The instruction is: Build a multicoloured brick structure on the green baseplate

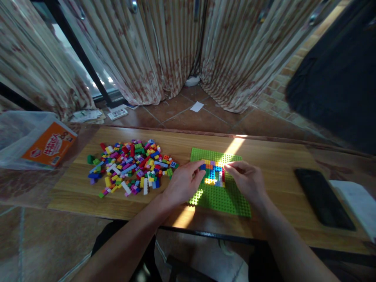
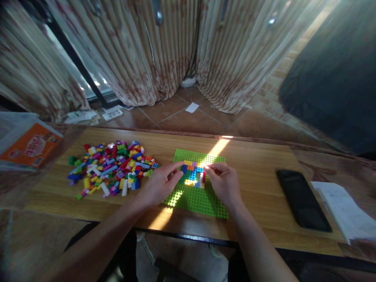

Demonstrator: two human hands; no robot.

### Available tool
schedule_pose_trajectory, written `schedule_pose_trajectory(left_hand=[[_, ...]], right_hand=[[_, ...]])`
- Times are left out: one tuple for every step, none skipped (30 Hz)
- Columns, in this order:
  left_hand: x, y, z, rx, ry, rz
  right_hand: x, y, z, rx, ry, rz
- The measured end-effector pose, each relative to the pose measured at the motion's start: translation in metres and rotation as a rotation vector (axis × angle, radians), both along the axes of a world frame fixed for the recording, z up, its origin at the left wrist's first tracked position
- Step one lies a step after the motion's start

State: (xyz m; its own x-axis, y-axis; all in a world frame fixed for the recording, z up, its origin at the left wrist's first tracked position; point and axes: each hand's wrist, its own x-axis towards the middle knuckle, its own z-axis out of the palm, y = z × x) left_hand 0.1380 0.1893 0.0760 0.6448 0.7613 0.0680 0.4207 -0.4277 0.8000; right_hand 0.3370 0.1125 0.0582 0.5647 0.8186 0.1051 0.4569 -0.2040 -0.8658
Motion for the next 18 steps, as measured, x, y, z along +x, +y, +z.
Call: schedule_pose_trajectory(left_hand=[[0.000,0.002,0.000,-0.104,-0.081,0.048],[0.001,0.004,0.001,-0.233,-0.165,0.084],[0.002,0.006,0.001,-0.381,-0.254,0.109],[0.003,0.007,0.002,-0.541,-0.345,0.124],[0.004,0.007,0.002,-0.703,-0.433,0.133],[0.005,0.007,0.003,-0.854,-0.509,0.137],[0.006,0.007,0.004,-0.983,-0.571,0.138],[0.007,0.006,0.005,-1.086,-0.617,0.135],[0.007,0.005,0.006,-1.163,-0.652,0.129],[0.007,0.004,0.007,-1.217,-0.678,0.115],[0.007,0.003,0.008,-1.251,-0.700,0.098],[0.007,0.002,0.009,-1.275,-0.716,0.076],[0.007,0.002,0.010,-1.291,-0.729,0.052],[0.007,0.001,0.010,-1.302,-0.738,0.028],[0.006,0.000,0.010,-1.307,-0.746,0.004],[0.006,-0.001,0.009,-1.310,-0.751,-0.018],[0.006,-0.001,0.009,-1.310,-0.754,-0.040],[0.006,-0.002,0.008,-1.307,-0.758,-0.061]], right_hand=[[0.000,0.000,0.001,0.036,0.015,-0.034],[-0.001,0.001,0.003,0.067,0.016,-0.043],[-0.003,0.000,0.004,0.094,0.004,-0.030],[-0.007,-0.001,0.006,0.116,-0.020,0.006],[-0.011,-0.002,0.008,0.134,-0.056,0.055],[-0.016,-0.003,0.009,0.147,-0.098,0.111],[-0.020,-0.005,0.010,0.158,-0.140,0.162],[-0.025,-0.007,0.011,0.168,-0.176,0.208],[-0.029,-0.008,0.011,0.175,-0.207,0.247],[-0.032,-0.009,0.012,0.178,-0.234,0.278],[-0.035,-0.010,0.012,0.176,-0.261,0.304],[-0.038,-0.010,0.011,0.168,-0.292,0.329],[-0.040,-0.010,0.011,0.158,-0.328,0.350],[-0.042,-0.010,0.011,0.149,-0.366,0.366],[-0.044,-0.009,0.011,0.143,-0.402,0.375],[-0.046,-0.008,0.012,0.137,-0.431,0.384],[-0.047,-0.008,0.012,0.134,-0.451,0.392],[-0.048,-0.007,0.012,0.133,-0.463,0.398]])
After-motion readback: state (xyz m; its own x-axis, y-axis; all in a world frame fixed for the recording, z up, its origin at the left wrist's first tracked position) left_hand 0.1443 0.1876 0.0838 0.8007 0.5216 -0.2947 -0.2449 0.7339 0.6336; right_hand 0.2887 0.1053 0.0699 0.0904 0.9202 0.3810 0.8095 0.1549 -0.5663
